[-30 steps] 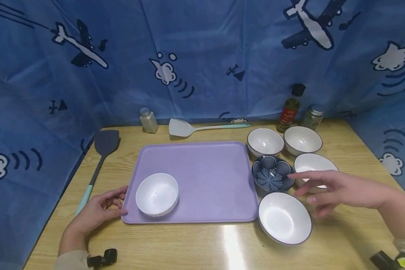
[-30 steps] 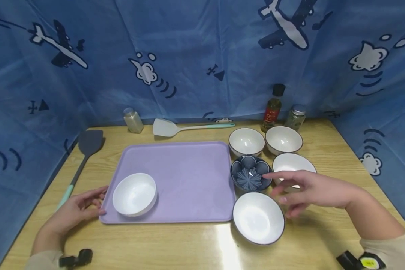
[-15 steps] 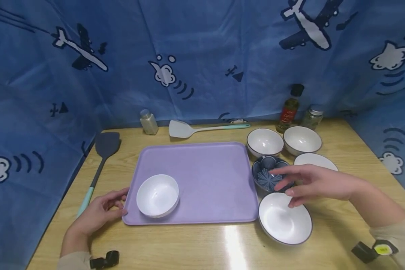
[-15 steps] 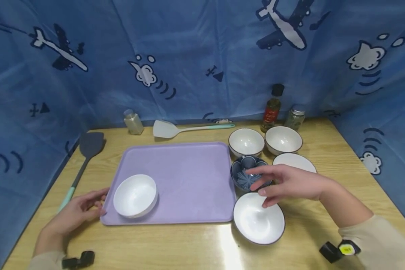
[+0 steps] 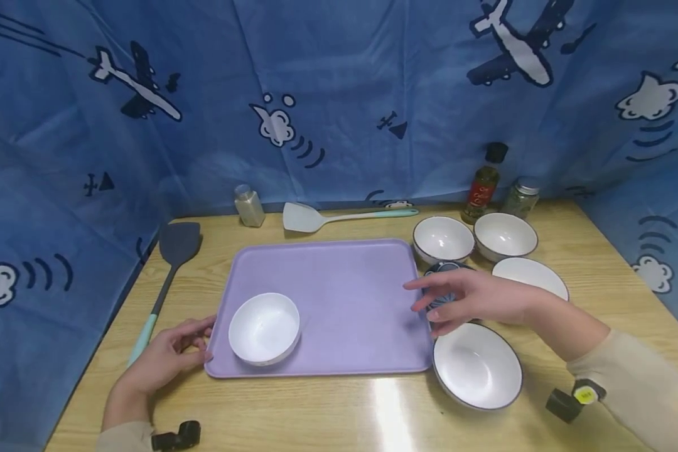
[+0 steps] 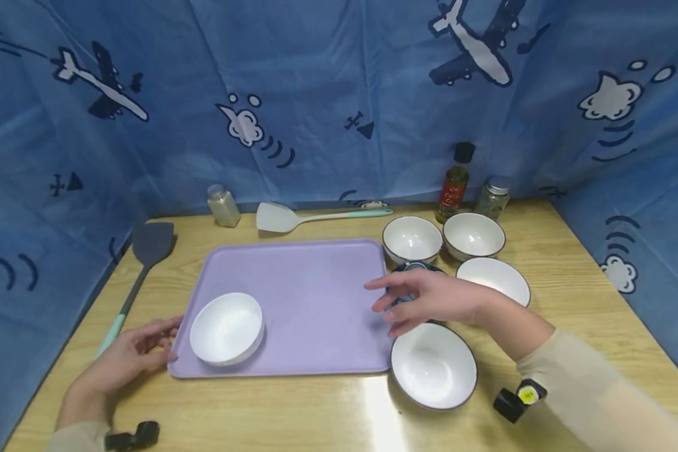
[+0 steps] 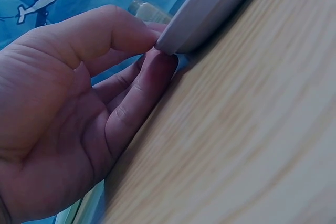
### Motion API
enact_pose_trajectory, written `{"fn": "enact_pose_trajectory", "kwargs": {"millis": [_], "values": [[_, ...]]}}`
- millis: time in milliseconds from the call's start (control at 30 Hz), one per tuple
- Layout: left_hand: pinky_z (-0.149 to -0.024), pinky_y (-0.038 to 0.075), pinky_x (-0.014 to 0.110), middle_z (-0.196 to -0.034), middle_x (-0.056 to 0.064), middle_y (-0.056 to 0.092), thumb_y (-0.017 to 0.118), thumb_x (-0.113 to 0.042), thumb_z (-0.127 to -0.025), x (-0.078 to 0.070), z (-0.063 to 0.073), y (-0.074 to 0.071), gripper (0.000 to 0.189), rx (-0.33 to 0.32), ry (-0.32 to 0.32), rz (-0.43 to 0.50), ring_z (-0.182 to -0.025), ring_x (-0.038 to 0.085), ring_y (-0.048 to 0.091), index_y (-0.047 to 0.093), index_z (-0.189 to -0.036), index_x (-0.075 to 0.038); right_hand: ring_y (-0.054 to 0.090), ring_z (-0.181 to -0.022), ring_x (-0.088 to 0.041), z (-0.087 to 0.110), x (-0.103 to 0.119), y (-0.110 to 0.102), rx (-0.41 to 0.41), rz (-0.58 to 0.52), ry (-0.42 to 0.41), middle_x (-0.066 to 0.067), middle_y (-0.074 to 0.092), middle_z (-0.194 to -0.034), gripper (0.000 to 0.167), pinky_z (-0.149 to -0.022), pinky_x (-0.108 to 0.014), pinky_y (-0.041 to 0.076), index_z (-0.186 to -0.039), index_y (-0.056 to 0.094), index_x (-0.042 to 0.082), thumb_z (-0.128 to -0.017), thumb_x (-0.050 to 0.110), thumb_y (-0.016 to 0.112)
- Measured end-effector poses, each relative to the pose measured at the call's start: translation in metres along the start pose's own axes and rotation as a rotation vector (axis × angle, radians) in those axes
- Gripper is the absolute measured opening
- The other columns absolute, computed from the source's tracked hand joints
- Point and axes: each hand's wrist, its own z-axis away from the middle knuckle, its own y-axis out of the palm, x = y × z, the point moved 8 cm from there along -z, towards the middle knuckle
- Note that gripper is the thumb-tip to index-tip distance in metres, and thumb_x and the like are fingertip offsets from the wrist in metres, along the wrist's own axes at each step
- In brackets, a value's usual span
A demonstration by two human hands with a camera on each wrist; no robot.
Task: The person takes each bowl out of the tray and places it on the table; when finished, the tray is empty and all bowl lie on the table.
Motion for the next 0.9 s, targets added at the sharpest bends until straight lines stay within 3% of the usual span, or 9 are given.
{"fn": "enact_pose_trajectory", "kwargs": {"millis": [100,400,633,900], "values": [[-0.082,0.049,0.016,-0.12,0.018,0.058,0.077,-0.01,-0.086,0.0,0.0,0.001,0.065,0.002,0.0,0.002,-0.091,0.008,0.061,0.049,-0.144,0.002,0.067,-0.11,-0.043,-0.012,0.007,0.007,0.006,0.004,-0.001,-0.029,0.049,-0.139,0.06,-0.092,-0.044,0.056,-0.151,0.042,0.01,-0.096,0.013,0.066],[-0.085,0.043,0.011,-0.12,0.016,0.06,0.078,-0.014,-0.085,0.003,0.001,-0.003,0.067,-0.021,-0.088,-0.045,-0.1,0.006,0.057,0.05,-0.146,-0.005,0.071,-0.103,-0.034,-0.049,0.027,0.026,0.027,-0.004,-0.019,-0.025,0.053,-0.14,0.059,-0.089,-0.043,0.058,-0.149,0.045,0.014,-0.095,0.015,0.067],[-0.085,0.044,0.014,-0.122,0.015,0.059,0.079,-0.019,-0.086,0.004,-0.001,-0.001,0.068,-0.023,-0.073,-0.027,-0.096,0.01,0.06,0.05,-0.146,-0.007,0.072,-0.097,-0.032,-0.089,0.033,0.048,0.033,-0.106,0.005,-0.028,0.052,-0.139,0.057,-0.09,-0.044,0.057,-0.148,0.046,0.011,-0.093,0.008,0.063],[-0.083,0.048,0.016,-0.12,0.012,0.06,0.08,-0.022,-0.086,0.011,0.001,-0.003,0.069,-0.026,-0.091,-0.005,-0.093,0.009,0.062,0.05,-0.146,-0.007,0.073,-0.093,-0.03,-0.126,0.039,0.073,0.076,-0.136,0.031,-0.029,0.051,-0.14,0.056,-0.089,-0.043,0.058,-0.15,0.044,0.01,-0.097,0.008,0.062]]}}
